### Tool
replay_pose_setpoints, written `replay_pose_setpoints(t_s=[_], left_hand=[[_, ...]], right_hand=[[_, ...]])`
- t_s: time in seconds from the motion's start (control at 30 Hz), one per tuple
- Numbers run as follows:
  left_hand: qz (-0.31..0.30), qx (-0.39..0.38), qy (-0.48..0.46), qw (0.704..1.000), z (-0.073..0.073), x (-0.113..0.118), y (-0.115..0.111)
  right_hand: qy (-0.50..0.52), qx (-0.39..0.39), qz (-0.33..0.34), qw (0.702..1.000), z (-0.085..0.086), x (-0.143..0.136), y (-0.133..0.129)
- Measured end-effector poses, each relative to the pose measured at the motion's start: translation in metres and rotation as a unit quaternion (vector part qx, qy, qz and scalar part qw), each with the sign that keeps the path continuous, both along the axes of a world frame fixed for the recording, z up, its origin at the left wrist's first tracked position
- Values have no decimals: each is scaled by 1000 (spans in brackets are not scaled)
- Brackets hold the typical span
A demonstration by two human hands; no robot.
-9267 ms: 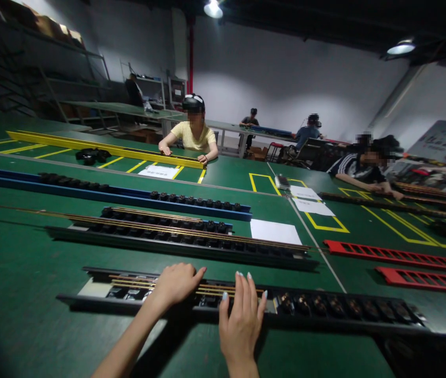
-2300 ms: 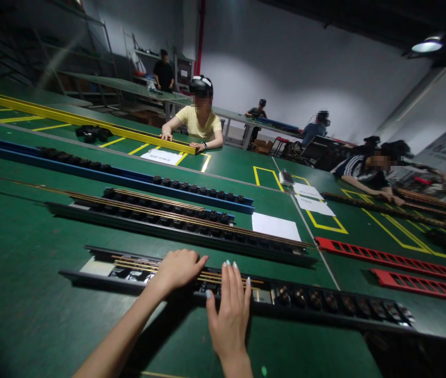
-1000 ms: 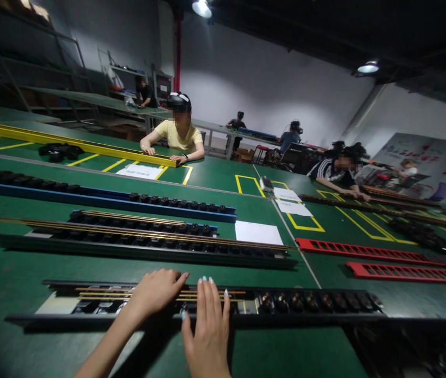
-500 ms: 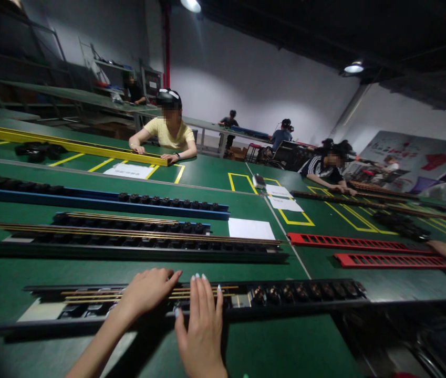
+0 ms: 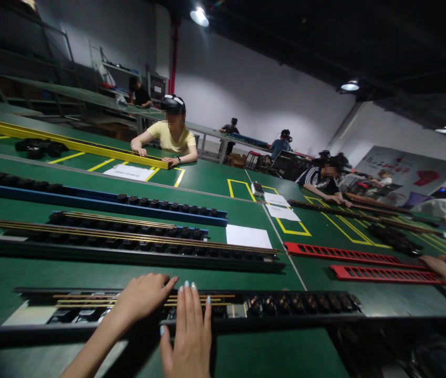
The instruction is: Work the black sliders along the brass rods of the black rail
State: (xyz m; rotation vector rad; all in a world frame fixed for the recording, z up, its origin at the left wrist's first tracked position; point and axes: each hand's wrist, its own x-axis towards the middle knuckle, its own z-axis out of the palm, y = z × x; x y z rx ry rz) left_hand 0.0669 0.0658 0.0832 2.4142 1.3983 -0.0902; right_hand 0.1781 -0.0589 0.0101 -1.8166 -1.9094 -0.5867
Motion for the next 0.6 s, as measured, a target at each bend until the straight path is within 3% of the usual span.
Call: replay_pose_setpoints(t_s=[0.3, 0.6], left_hand=[[3, -4, 1, 1000, 2, -1, -2], [-1, -3, 8, 1000, 0, 0, 0]], right_hand=[[44, -20, -39, 998, 0, -11, -1], [35, -35, -9, 999, 7, -5, -3]])
